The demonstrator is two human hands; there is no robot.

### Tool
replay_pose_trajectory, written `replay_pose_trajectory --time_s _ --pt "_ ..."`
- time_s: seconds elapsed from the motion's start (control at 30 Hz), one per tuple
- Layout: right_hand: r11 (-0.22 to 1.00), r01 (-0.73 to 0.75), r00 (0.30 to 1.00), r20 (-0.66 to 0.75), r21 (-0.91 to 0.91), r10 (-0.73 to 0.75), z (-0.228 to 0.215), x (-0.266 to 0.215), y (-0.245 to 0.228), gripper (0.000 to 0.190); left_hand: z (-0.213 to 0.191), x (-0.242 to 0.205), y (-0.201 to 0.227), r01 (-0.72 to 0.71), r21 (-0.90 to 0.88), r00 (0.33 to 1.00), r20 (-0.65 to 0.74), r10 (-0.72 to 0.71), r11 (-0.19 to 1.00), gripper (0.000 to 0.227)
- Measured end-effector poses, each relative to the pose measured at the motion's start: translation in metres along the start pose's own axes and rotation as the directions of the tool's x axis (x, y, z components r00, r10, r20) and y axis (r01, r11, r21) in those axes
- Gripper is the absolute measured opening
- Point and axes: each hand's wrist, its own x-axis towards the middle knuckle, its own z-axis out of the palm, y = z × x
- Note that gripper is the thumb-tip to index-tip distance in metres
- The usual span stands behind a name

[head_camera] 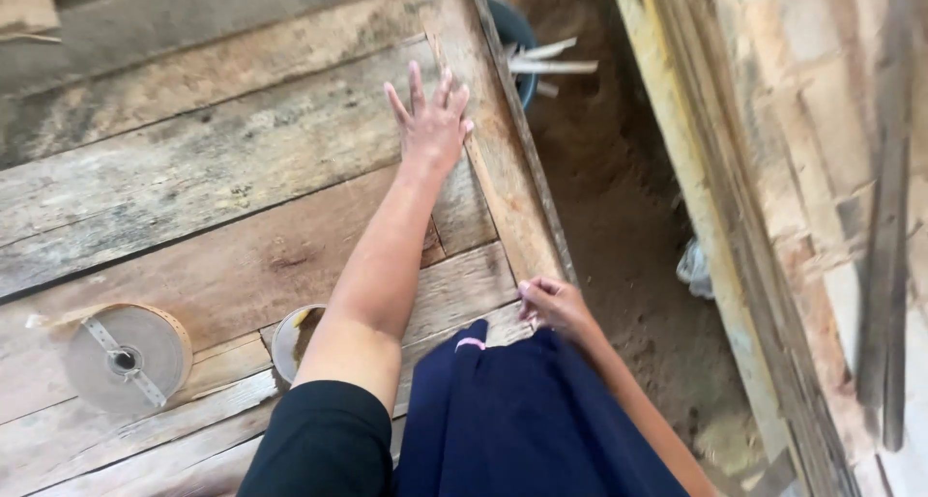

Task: Applying adhesive to thin wood veneer strips and attaching them to a wooden surface to create a finished panel.

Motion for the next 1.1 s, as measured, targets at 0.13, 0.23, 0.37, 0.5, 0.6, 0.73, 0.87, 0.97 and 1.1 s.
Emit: replay_pose_trajectory --time_s 0.13,0.23,0.37,0.5,0.6,0.73,0.87,0.97,1.1 --pt "0.995 0.08 0.992 -0.093 -0.064 -0.086 0.022 -0.018 -0.008 0.025 0.04 0.01 -0.011 0.008 0.096 0.99 -0.139 0.006 0.995 0.058" --pt "0.998 0.056 0.997 -0.058 -0.008 -0.056 0.026 -0.023 -0.003 0.026 0.035 0.005 -0.011 0.053 0.131 0.997 -0.067 -0.044 0.99 0.059" --pt "0.996 0.056 0.996 -0.068 -0.067 -0.061 0.021 -0.018 0.006 0.028 0.031 0.009 -0.017 0.047 0.143 0.998 0.031 -0.052 0.989 0.063" --pt "0.993 0.002 0.995 -0.102 -0.118 -0.014 0.03 -0.031 0.005 0.026 0.02 0.003 -0.013 0.038 0.114 0.99 0.128 -0.052 0.993 0.071" --pt "0.995 -0.003 0.992 -0.128 -0.101 -0.01 0.029 -0.026 0.015 0.027 0.013 0.002 -0.016 0.023 0.085 0.978 0.204 -0.04 0.996 0.081" --pt "0.994 -0.02 0.99 -0.138 -0.107 0.005 0.028 -0.029 0.011 0.027 0.008 0.001 -0.011 0.018 0.121 0.972 0.231 -0.046 0.993 0.085" --pt "0.997 -0.039 0.984 -0.176 -0.067 0.027 0.028 -0.03 0.008 0.026 0.007 -0.009 0.002 -0.016 0.184 0.994 0.105 -0.003 0.983 0.061" --pt "0.997 -0.05 0.983 -0.182 -0.059 0.039 0.029 -0.031 0.006 0.026 0.028 -0.017 0.002 -0.047 0.241 0.999 0.009 0.046 0.969 0.049" --pt "0.998 -0.046 0.979 -0.202 -0.051 0.035 0.026 -0.024 0.013 0.025 0.032 -0.025 0.005 -0.007 0.155 0.994 0.107 -0.01 0.988 0.076"
